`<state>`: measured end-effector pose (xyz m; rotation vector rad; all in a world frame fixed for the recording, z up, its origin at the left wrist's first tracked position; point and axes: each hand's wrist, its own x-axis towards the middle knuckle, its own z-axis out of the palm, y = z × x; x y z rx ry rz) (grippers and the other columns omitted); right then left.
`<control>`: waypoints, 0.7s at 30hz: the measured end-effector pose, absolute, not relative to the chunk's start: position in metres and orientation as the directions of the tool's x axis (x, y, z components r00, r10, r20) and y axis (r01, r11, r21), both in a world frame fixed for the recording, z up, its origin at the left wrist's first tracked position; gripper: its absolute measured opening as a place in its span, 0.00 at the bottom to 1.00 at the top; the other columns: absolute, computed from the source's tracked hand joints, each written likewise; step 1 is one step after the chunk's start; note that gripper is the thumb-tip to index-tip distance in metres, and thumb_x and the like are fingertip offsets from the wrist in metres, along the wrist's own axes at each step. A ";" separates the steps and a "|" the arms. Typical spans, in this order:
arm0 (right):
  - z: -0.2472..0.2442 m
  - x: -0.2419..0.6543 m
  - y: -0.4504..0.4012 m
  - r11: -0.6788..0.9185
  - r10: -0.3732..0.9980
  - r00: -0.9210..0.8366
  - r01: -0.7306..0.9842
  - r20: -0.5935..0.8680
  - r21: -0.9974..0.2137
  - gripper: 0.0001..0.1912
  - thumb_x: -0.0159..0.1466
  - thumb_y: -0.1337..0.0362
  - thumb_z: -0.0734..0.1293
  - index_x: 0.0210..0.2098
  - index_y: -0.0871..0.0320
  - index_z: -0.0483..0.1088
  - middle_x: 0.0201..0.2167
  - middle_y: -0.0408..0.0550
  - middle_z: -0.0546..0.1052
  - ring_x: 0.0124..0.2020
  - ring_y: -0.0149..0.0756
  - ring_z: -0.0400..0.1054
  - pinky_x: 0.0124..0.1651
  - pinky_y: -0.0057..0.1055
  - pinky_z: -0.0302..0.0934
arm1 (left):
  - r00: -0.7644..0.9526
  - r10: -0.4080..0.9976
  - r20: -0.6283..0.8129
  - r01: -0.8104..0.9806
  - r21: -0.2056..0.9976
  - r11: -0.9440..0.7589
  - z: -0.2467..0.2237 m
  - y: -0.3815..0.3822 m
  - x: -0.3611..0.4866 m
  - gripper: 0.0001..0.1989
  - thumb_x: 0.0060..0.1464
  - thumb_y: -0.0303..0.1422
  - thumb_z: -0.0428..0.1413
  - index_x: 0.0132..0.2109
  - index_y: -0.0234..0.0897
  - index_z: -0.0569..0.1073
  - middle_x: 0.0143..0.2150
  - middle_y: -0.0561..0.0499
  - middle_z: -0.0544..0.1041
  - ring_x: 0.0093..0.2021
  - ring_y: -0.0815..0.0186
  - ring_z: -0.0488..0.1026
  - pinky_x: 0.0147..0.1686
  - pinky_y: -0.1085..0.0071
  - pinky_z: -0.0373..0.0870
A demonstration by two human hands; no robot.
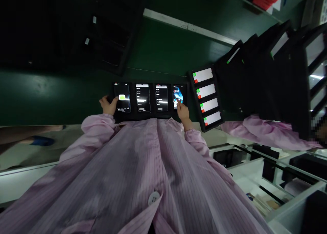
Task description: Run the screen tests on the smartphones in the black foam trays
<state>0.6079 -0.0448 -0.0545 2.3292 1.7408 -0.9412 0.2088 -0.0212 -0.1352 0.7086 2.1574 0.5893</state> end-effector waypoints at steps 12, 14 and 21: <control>-0.067 0.630 -0.087 -0.267 0.877 0.125 0.929 -0.464 -0.255 0.18 0.78 0.58 0.64 0.48 0.55 0.87 0.41 0.51 0.84 0.42 0.39 0.79 0.39 0.27 0.63 | -0.589 0.625 -0.513 0.291 0.586 0.756 -0.126 -0.018 0.209 0.20 0.51 0.29 0.62 0.51 0.39 0.68 0.57 0.40 0.68 0.75 0.49 0.60 0.76 0.49 0.58; -0.070 0.630 -0.089 -0.284 0.876 0.145 0.926 -0.461 -0.248 0.19 0.79 0.58 0.63 0.52 0.55 0.86 0.41 0.51 0.83 0.42 0.38 0.78 0.38 0.27 0.62 | -0.595 0.622 -0.509 0.293 0.583 0.757 -0.126 -0.017 0.209 0.20 0.50 0.29 0.62 0.50 0.39 0.68 0.57 0.40 0.68 0.75 0.49 0.60 0.76 0.49 0.58; -0.077 0.633 -0.072 -0.343 0.875 0.209 0.905 -0.437 -0.253 0.20 0.80 0.58 0.60 0.59 0.53 0.83 0.46 0.53 0.82 0.48 0.42 0.78 0.46 0.30 0.65 | -0.596 0.609 -0.523 0.283 0.573 0.769 -0.121 -0.016 0.209 0.17 0.53 0.30 0.61 0.50 0.38 0.68 0.57 0.41 0.68 0.73 0.50 0.63 0.75 0.49 0.58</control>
